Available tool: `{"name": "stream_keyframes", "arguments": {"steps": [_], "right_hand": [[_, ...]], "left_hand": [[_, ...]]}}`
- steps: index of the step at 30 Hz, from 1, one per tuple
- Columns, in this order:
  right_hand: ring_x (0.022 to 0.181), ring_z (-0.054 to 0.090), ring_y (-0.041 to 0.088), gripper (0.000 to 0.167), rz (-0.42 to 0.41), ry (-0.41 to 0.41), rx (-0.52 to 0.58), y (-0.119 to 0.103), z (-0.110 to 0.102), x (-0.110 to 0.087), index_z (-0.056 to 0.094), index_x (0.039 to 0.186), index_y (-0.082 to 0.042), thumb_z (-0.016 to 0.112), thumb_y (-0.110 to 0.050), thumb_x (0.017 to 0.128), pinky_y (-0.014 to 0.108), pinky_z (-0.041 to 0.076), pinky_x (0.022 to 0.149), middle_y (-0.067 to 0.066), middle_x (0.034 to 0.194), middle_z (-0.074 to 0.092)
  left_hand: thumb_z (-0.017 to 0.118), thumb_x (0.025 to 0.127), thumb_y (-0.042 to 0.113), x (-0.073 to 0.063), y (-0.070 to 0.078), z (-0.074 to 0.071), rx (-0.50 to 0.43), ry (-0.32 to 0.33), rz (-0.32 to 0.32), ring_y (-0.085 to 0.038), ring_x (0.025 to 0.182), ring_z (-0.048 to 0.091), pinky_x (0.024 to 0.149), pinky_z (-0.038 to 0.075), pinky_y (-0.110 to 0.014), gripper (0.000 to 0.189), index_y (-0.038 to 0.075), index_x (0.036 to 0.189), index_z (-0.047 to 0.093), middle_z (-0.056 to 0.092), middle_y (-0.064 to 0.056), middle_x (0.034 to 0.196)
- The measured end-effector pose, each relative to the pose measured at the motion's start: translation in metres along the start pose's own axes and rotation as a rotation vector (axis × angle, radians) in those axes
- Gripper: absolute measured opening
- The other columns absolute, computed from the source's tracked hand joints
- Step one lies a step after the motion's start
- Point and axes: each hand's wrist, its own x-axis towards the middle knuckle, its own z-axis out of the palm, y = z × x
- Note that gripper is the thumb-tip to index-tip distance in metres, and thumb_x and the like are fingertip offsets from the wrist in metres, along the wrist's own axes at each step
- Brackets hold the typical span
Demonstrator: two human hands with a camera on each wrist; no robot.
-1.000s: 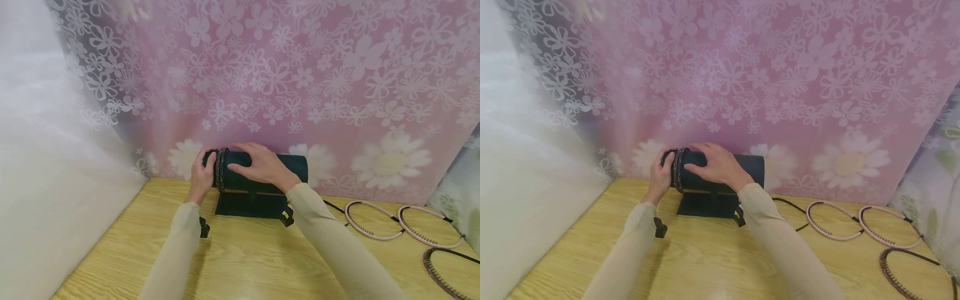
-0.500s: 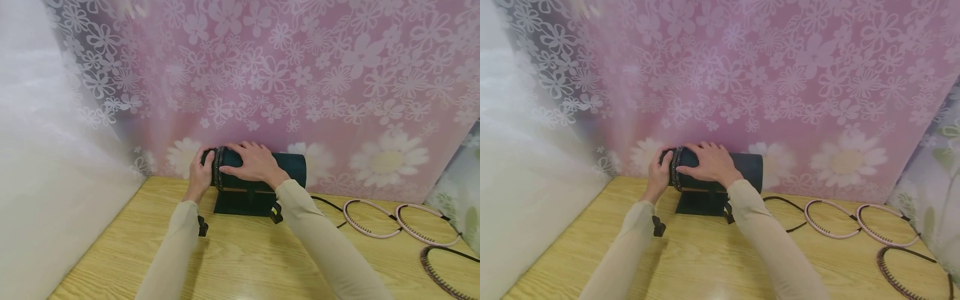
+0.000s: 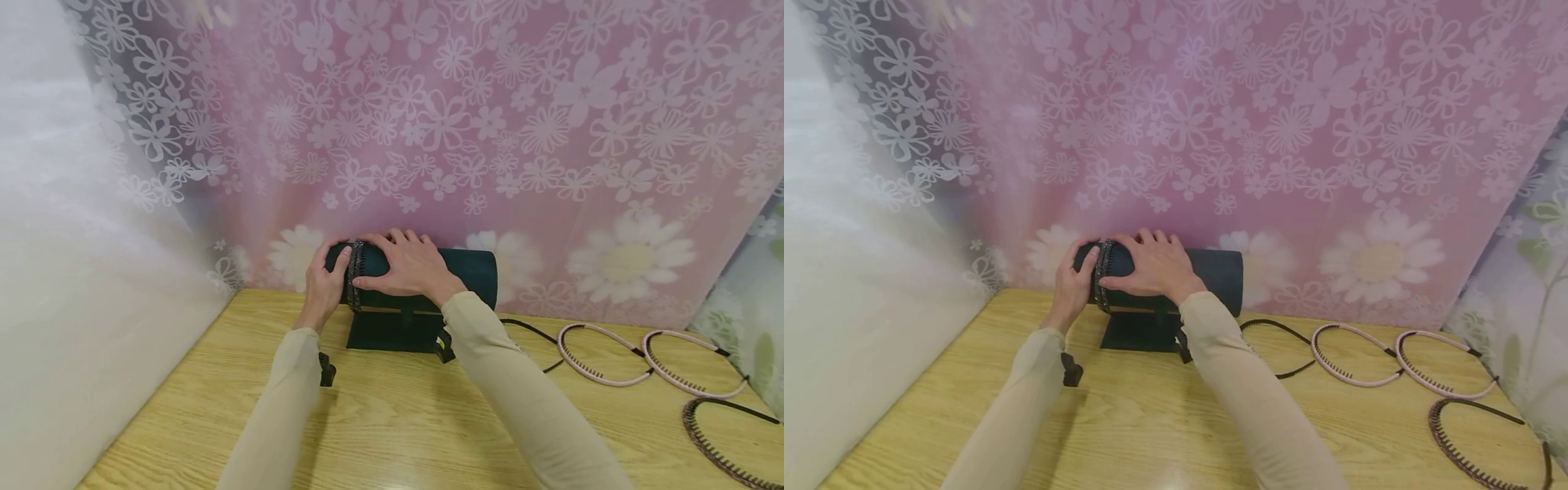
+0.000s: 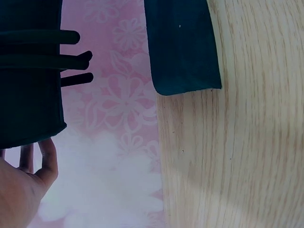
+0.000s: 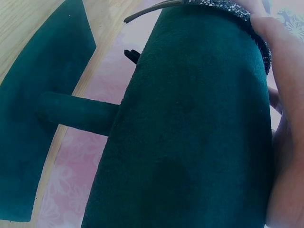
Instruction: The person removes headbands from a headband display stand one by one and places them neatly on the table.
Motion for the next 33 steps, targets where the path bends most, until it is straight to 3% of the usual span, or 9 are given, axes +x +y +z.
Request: {"name": "stream_keyframes", "arguments": {"steps": [10, 17, 33], "right_hand": [[0.130, 0.050, 0.033, 0.085, -0.001, -0.006, 0.016, 0.0011, 0.0001, -0.0020, 0.034, 0.159, -0.037, 0.056, -0.076, 0.085, 0.055, 0.042, 0.104, 0.007, 0.148, 0.048], [0.132, 0.050, 0.034, 0.085, -0.002, -0.006, 0.029, 0.0024, 0.0013, -0.0026, 0.036, 0.158, -0.034, 0.057, -0.069, 0.084, 0.056, 0.041, 0.107, 0.008, 0.150, 0.048], [0.135, 0.049, 0.033, 0.091, -0.013, -0.021, 0.004, 0.0021, -0.0003, -0.0058, 0.032, 0.160, -0.035, 0.060, -0.077, 0.084, 0.057, 0.040, 0.110, 0.007, 0.152, 0.047]], "left_hand": [[0.057, 0.102, 0.049, -0.0013, -0.0029, -0.0004, -0.038, -0.022, 0.034, -0.026, 0.133, 0.053, 0.111, 0.042, -0.053, 0.050, 0.017, 0.141, 0.057, 0.056, -0.004, 0.145], [0.055, 0.102, 0.052, -0.0029, -0.0031, -0.0026, -0.058, -0.047, -0.003, -0.025, 0.128, 0.056, 0.107, 0.046, -0.051, 0.052, 0.021, 0.143, 0.054, 0.056, -0.001, 0.143], [0.054, 0.103, 0.052, -0.0032, -0.0042, -0.0023, -0.101, -0.063, -0.039, -0.026, 0.124, 0.056, 0.105, 0.047, -0.051, 0.054, 0.023, 0.148, 0.049, 0.054, -0.004, 0.144]]}}
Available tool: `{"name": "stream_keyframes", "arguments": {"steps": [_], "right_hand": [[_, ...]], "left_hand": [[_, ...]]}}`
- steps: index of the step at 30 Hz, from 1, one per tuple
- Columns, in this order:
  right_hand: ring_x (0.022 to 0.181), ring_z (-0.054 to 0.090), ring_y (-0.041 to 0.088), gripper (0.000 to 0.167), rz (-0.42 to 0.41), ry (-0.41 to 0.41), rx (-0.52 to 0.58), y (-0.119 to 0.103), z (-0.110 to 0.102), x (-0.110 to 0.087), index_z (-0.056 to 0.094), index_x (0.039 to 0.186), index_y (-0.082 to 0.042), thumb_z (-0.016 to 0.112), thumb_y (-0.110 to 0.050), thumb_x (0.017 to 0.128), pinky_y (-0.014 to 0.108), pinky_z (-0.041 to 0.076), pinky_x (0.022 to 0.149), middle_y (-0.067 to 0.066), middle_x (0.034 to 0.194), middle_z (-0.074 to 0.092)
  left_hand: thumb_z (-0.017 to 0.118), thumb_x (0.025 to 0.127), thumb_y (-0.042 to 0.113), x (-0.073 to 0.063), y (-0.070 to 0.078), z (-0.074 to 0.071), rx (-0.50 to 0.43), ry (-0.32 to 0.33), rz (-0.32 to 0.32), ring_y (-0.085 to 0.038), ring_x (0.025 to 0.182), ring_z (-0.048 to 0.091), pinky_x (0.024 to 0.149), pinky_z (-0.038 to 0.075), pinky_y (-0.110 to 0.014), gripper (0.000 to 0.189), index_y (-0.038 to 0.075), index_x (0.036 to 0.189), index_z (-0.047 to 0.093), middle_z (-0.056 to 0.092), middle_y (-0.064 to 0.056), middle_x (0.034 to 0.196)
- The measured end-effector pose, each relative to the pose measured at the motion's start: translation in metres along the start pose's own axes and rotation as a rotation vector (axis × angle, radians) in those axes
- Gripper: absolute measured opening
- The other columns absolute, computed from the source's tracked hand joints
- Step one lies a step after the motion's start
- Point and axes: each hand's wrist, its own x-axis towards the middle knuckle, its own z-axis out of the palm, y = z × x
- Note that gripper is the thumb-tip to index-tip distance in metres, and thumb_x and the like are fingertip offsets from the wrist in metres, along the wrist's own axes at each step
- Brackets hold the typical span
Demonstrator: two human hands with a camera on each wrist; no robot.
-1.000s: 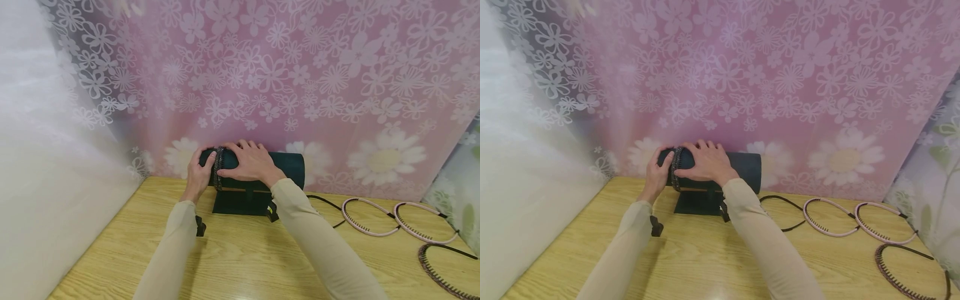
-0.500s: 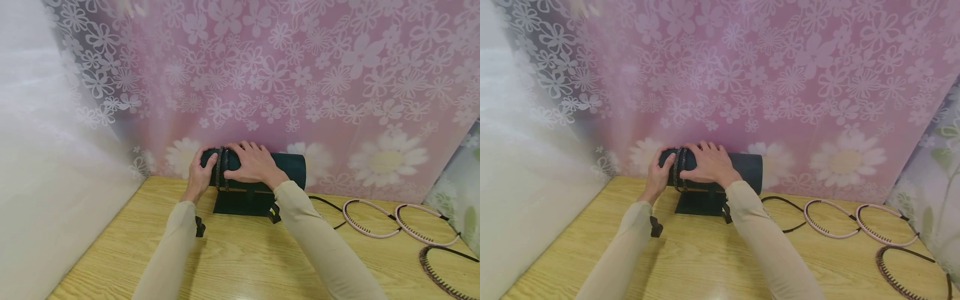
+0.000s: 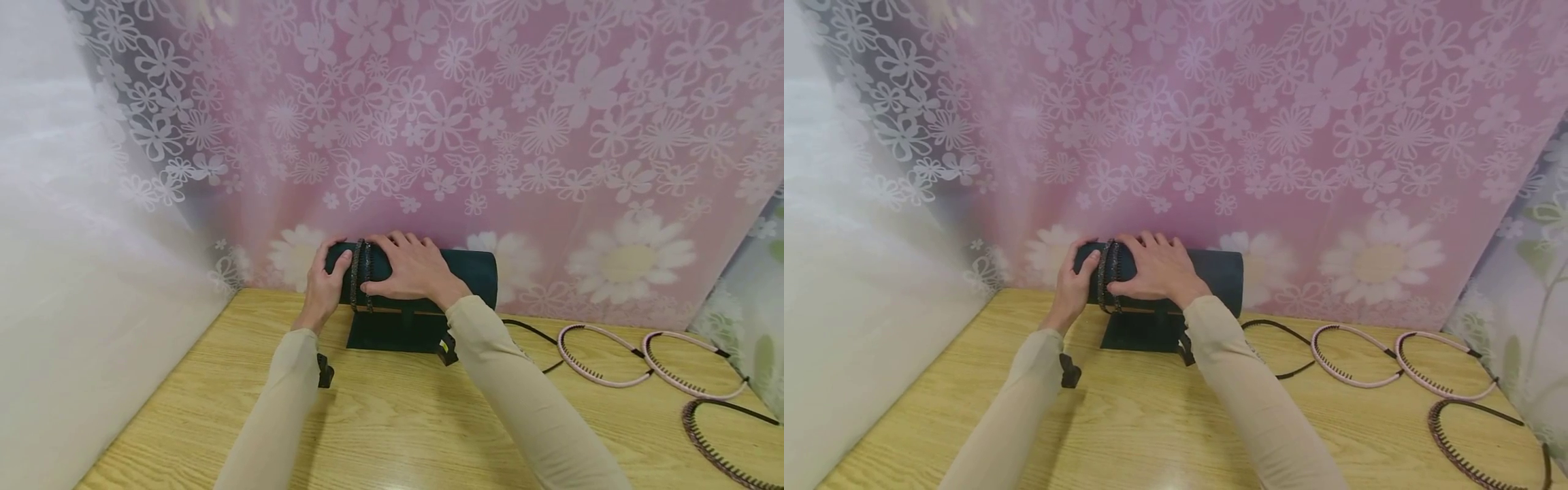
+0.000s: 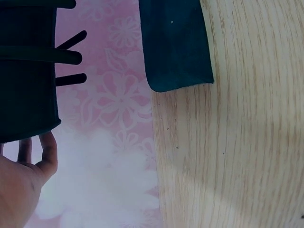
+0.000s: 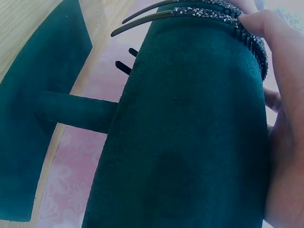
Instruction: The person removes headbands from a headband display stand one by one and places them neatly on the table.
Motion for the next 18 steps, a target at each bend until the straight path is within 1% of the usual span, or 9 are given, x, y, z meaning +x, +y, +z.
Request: {"name": "stream_keyframes", "arguments": {"steps": [5, 11, 14, 18], "right_hand": [[0.134, 0.050, 0.033, 0.091, -0.002, 0.007, 0.003, -0.0003, -0.0001, -0.0006, 0.034, 0.159, -0.033, 0.061, -0.075, 0.084, 0.057, 0.040, 0.110, 0.008, 0.151, 0.048], [0.135, 0.051, 0.033, 0.090, -0.006, 0.010, 0.001, -0.0005, -0.0014, -0.0010, 0.036, 0.158, -0.031, 0.062, -0.074, 0.084, 0.057, 0.040, 0.111, 0.007, 0.152, 0.049], [0.137, 0.050, 0.033, 0.090, -0.008, 0.004, 0.001, 0.0000, -0.0022, -0.0015, 0.036, 0.158, -0.029, 0.062, -0.073, 0.085, 0.057, 0.040, 0.113, 0.006, 0.154, 0.049], [0.136, 0.051, 0.034, 0.091, -0.012, -0.005, 0.008, -0.0001, -0.0048, -0.0030, 0.037, 0.158, -0.026, 0.063, -0.073, 0.085, 0.057, 0.041, 0.112, 0.007, 0.154, 0.049]], "left_hand": [[0.054, 0.103, 0.049, -0.0008, 0.0017, 0.0003, -0.027, -0.002, 0.009, -0.027, 0.115, 0.058, 0.097, 0.050, -0.048, 0.054, 0.019, 0.148, 0.048, 0.056, -0.007, 0.138], [0.055, 0.104, 0.046, 0.0000, 0.0014, 0.0002, -0.004, 0.010, 0.026, -0.026, 0.119, 0.056, 0.103, 0.047, -0.049, 0.051, 0.017, 0.145, 0.050, 0.056, -0.006, 0.140], [0.055, 0.104, 0.045, 0.0007, 0.0009, 0.0003, -0.010, 0.013, 0.021, -0.026, 0.121, 0.055, 0.105, 0.045, -0.049, 0.049, 0.017, 0.145, 0.050, 0.056, -0.006, 0.140], [0.055, 0.105, 0.040, 0.0003, 0.0028, 0.0003, -0.037, 0.006, 0.009, -0.030, 0.121, 0.054, 0.105, 0.044, -0.051, 0.047, 0.015, 0.145, 0.050, 0.055, -0.009, 0.140]]}}
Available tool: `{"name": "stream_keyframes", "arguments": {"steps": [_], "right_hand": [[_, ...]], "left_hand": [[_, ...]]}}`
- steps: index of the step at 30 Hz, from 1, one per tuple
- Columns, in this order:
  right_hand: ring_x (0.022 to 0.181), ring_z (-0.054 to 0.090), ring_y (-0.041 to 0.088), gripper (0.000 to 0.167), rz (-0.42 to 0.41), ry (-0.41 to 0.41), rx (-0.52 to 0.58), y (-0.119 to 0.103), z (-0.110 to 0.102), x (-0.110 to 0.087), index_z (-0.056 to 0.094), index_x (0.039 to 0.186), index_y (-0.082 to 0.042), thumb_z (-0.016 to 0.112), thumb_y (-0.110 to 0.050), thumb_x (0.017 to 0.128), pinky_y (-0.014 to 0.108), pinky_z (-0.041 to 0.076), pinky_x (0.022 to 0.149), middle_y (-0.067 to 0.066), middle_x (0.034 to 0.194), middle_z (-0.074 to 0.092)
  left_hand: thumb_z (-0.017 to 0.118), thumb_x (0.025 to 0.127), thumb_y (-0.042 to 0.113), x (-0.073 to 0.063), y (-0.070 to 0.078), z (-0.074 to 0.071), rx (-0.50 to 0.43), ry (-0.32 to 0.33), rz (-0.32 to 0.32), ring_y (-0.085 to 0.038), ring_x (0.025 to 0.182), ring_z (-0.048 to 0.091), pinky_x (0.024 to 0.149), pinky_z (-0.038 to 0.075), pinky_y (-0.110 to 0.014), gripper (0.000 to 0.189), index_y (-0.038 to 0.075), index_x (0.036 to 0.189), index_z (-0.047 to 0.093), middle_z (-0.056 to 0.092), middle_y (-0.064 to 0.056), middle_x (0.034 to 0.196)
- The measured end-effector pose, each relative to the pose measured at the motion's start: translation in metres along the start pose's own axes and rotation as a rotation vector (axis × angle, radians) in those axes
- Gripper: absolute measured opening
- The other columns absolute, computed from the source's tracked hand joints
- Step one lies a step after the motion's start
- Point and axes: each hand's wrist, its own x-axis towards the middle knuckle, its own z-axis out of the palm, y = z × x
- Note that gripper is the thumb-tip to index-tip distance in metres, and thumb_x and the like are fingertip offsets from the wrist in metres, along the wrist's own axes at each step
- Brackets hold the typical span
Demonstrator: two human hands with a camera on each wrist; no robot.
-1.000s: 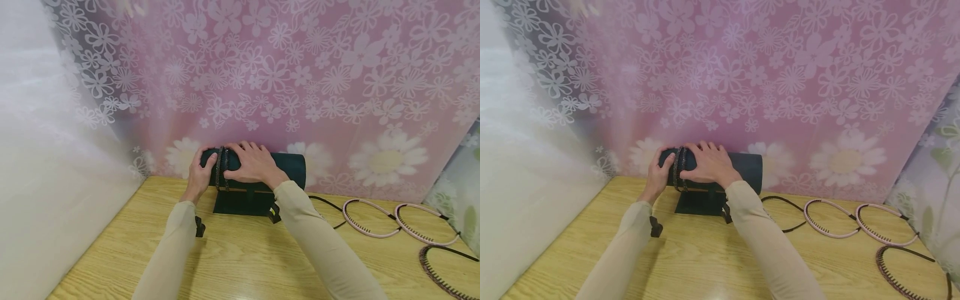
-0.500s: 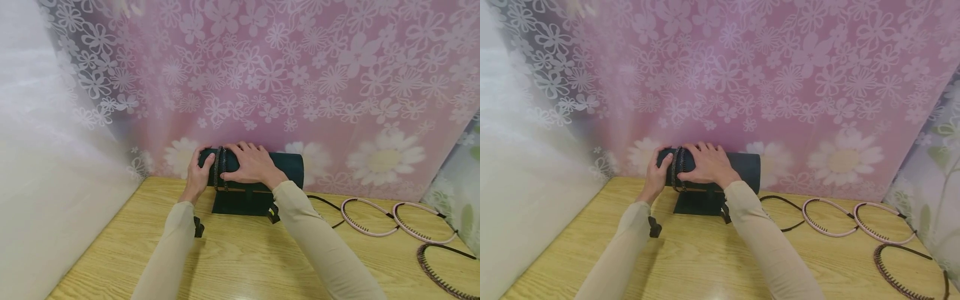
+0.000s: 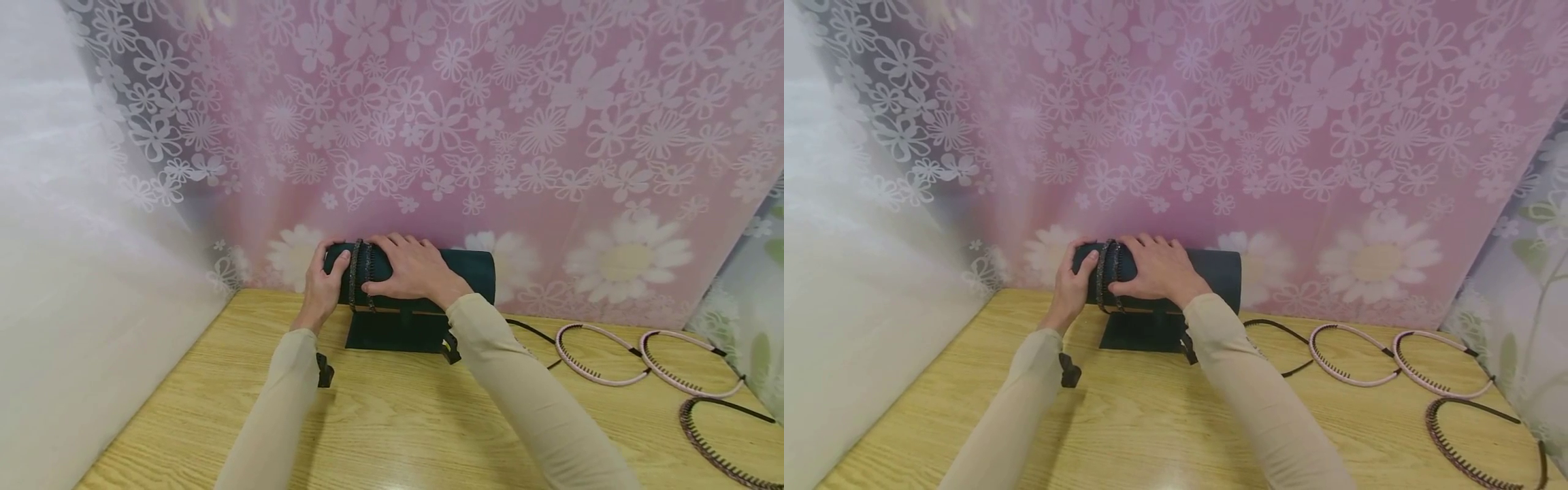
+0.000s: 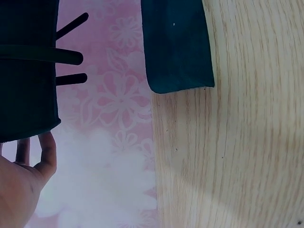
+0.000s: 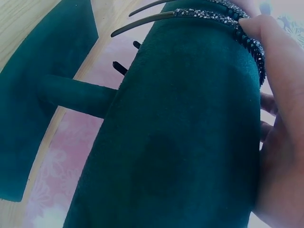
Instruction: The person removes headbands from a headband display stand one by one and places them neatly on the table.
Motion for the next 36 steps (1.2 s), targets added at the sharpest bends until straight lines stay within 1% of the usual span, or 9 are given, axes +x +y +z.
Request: {"name": "stream_keyframes", "arguments": {"steps": [3, 8, 10, 15, 22, 28, 32, 34, 36], "right_hand": [[0.136, 0.052, 0.034, 0.091, 0.001, -0.010, 0.012, -0.001, -0.003, -0.001, 0.037, 0.158, -0.026, 0.065, -0.072, 0.085, 0.057, 0.041, 0.112, 0.007, 0.154, 0.050], [0.137, 0.052, 0.035, 0.091, 0.005, -0.030, 0.041, -0.001, -0.004, -0.004, 0.037, 0.158, -0.025, 0.068, -0.069, 0.085, 0.058, 0.040, 0.113, 0.008, 0.154, 0.049], [0.136, 0.052, 0.035, 0.091, 0.004, -0.033, 0.045, 0.000, -0.004, -0.005, 0.038, 0.158, -0.024, 0.068, -0.069, 0.085, 0.058, 0.040, 0.113, 0.009, 0.154, 0.050], [0.136, 0.052, 0.035, 0.091, 0.002, -0.034, 0.043, 0.000, -0.005, -0.005, 0.038, 0.158, -0.024, 0.069, -0.068, 0.085, 0.057, 0.040, 0.114, 0.009, 0.154, 0.050], [0.135, 0.053, 0.034, 0.091, 0.007, -0.037, 0.048, 0.001, -0.005, -0.006, 0.037, 0.158, -0.025, 0.069, -0.068, 0.085, 0.057, 0.040, 0.114, 0.008, 0.153, 0.050], [0.134, 0.054, 0.035, 0.090, 0.006, -0.026, 0.049, 0.004, -0.006, -0.008, 0.038, 0.158, -0.025, 0.070, -0.067, 0.084, 0.058, 0.039, 0.115, 0.009, 0.153, 0.051], [0.134, 0.054, 0.035, 0.091, 0.012, -0.021, 0.047, 0.006, -0.007, -0.010, 0.039, 0.158, -0.024, 0.071, -0.066, 0.084, 0.058, 0.038, 0.116, 0.009, 0.153, 0.052], [0.135, 0.054, 0.035, 0.091, 0.017, -0.023, 0.047, 0.007, -0.007, -0.011, 0.039, 0.158, -0.024, 0.071, -0.066, 0.084, 0.058, 0.038, 0.116, 0.009, 0.153, 0.052], [0.135, 0.054, 0.035, 0.091, 0.020, -0.024, 0.047, 0.007, -0.007, -0.012, 0.039, 0.158, -0.024, 0.070, -0.066, 0.084, 0.058, 0.037, 0.117, 0.009, 0.153, 0.052]], "left_hand": [[0.055, 0.106, 0.035, -0.002, 0.008, -0.001, -0.006, -0.008, -0.003, -0.034, 0.124, 0.052, 0.107, 0.042, -0.055, 0.047, 0.011, 0.146, 0.049, 0.053, -0.014, 0.142], [0.054, 0.106, 0.029, -0.012, 0.032, -0.003, 0.028, -0.010, -0.010, -0.034, 0.132, 0.049, 0.114, 0.037, -0.056, 0.044, 0.006, 0.144, 0.051, 0.052, -0.016, 0.145], [0.053, 0.106, 0.030, -0.015, 0.037, -0.003, 0.037, -0.007, -0.011, -0.033, 0.133, 0.049, 0.114, 0.037, -0.055, 0.044, 0.006, 0.144, 0.050, 0.052, -0.015, 0.146], [0.051, 0.107, 0.034, -0.015, 0.035, -0.001, 0.040, -0.005, -0.011, -0.033, 0.134, 0.048, 0.113, 0.036, -0.057, 0.048, 0.005, 0.145, 0.048, 0.051, -0.015, 0.148], [0.054, 0.106, 0.030, -0.014, 0.039, -0.004, 0.037, -0.017, -0.006, -0.034, 0.135, 0.047, 0.115, 0.036, -0.057, 0.046, 0.006, 0.145, 0.050, 0.050, -0.015, 0.148], [0.053, 0.106, 0.031, -0.013, 0.038, -0.004, 0.035, -0.023, -0.011, -0.033, 0.131, 0.049, 0.113, 0.039, -0.054, 0.045, 0.007, 0.145, 0.050, 0.051, -0.015, 0.147], [0.053, 0.106, 0.029, -0.014, 0.039, -0.004, 0.038, -0.017, -0.007, -0.032, 0.132, 0.049, 0.114, 0.038, -0.054, 0.045, 0.006, 0.144, 0.049, 0.051, -0.015, 0.147], [0.053, 0.107, 0.029, -0.012, 0.036, -0.003, 0.046, -0.016, -0.004, -0.032, 0.134, 0.048, 0.115, 0.036, -0.055, 0.044, 0.006, 0.144, 0.049, 0.050, -0.015, 0.149], [0.053, 0.107, 0.029, -0.009, 0.026, -0.002, 0.045, -0.014, -0.006, -0.032, 0.134, 0.048, 0.115, 0.036, -0.055, 0.044, 0.007, 0.145, 0.049, 0.050, -0.015, 0.149]]}}
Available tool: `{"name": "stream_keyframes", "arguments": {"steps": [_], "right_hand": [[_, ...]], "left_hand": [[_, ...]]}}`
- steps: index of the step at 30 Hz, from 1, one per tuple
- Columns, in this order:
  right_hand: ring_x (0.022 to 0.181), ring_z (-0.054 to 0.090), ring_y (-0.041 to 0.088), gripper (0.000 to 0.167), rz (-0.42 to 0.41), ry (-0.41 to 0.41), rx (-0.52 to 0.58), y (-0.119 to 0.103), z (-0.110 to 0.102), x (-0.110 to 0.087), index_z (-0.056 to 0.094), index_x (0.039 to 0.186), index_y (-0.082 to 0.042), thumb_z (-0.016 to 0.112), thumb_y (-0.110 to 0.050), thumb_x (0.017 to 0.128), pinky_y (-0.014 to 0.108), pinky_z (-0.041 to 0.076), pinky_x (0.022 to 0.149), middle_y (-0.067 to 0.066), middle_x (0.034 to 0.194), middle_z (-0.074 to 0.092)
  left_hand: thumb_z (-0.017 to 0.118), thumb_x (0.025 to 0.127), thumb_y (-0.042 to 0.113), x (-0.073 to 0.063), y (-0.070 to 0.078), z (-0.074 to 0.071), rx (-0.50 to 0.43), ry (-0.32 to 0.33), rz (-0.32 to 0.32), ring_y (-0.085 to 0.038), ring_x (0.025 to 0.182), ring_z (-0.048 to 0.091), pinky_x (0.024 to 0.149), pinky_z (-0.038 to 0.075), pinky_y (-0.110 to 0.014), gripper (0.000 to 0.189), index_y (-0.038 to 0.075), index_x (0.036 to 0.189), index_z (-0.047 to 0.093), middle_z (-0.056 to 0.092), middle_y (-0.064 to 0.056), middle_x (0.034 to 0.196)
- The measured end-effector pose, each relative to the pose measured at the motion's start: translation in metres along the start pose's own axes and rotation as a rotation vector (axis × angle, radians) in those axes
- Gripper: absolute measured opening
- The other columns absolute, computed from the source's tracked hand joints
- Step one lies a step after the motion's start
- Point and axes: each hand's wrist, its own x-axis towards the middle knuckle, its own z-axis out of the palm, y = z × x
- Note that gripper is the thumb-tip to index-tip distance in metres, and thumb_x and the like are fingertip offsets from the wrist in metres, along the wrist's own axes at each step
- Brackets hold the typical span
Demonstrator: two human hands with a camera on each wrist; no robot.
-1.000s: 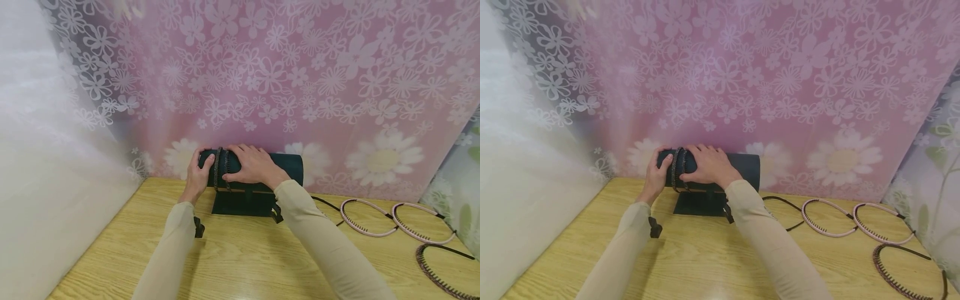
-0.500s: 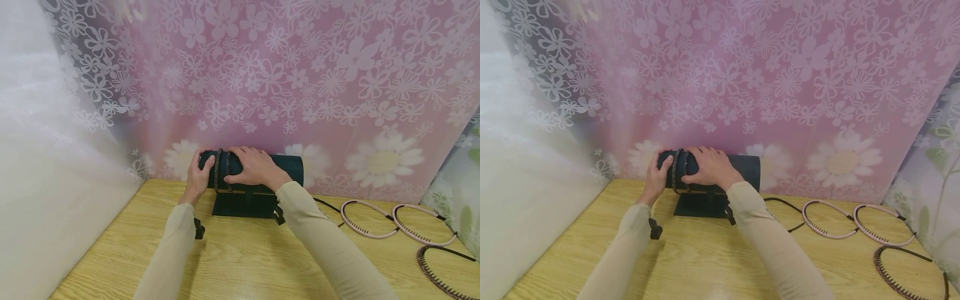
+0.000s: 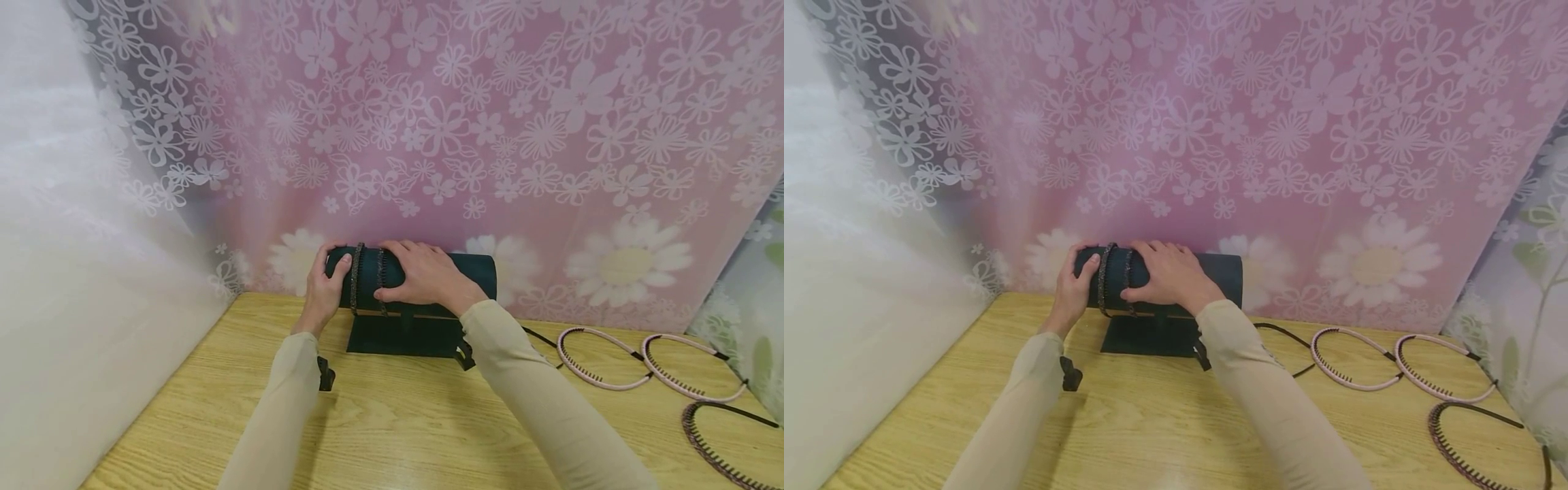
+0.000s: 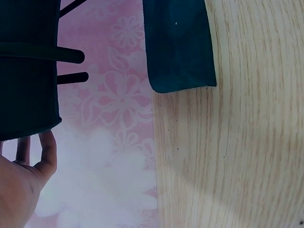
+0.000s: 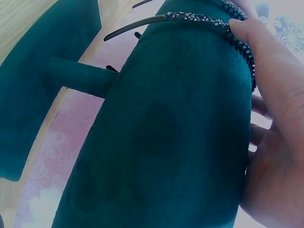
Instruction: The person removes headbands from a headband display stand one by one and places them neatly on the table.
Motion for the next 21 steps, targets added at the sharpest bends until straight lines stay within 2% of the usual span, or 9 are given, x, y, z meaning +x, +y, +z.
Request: {"name": "stream_keyframes", "arguments": {"steps": [4, 6, 12, 21], "right_hand": [[0.136, 0.053, 0.035, 0.091, 0.001, 0.003, -0.002, 0.002, 0.000, -0.002, 0.039, 0.158, -0.024, 0.070, -0.067, 0.084, 0.058, 0.037, 0.117, 0.009, 0.153, 0.051], [0.136, 0.053, 0.036, 0.091, -0.001, 0.005, -0.002, 0.002, -0.001, -0.003, 0.039, 0.158, -0.023, 0.070, -0.066, 0.084, 0.058, 0.037, 0.117, 0.010, 0.153, 0.052], [0.136, 0.053, 0.036, 0.092, 0.006, -0.008, 0.001, 0.005, -0.002, -0.006, 0.038, 0.158, -0.022, 0.071, -0.066, 0.084, 0.059, 0.036, 0.117, 0.010, 0.153, 0.051], [0.140, 0.050, 0.037, 0.093, 0.014, -0.014, 0.004, 0.009, -0.005, -0.010, 0.037, 0.159, -0.023, 0.071, -0.067, 0.084, 0.061, 0.034, 0.118, 0.010, 0.156, 0.049]], "left_hand": [[0.054, 0.106, 0.033, 0.008, -0.022, 0.002, -0.015, 0.004, 0.005, -0.033, 0.132, 0.049, 0.114, 0.038, -0.055, 0.047, 0.011, 0.147, 0.048, 0.050, -0.011, 0.150], [0.054, 0.106, 0.035, 0.009, -0.027, 0.003, -0.025, 0.008, 0.006, -0.033, 0.131, 0.050, 0.113, 0.038, -0.055, 0.047, 0.014, 0.147, 0.049, 0.051, -0.010, 0.150], [0.055, 0.105, 0.040, 0.008, -0.029, 0.003, -0.024, 0.019, 0.015, -0.028, 0.126, 0.052, 0.110, 0.041, -0.053, 0.047, 0.018, 0.146, 0.050, 0.053, -0.004, 0.147], [0.054, 0.104, 0.046, 0.009, -0.029, 0.003, 0.003, 0.030, 0.047, -0.022, 0.135, 0.049, 0.116, 0.036, -0.054, 0.050, 0.016, 0.144, 0.051, 0.053, -0.001, 0.148]]}}
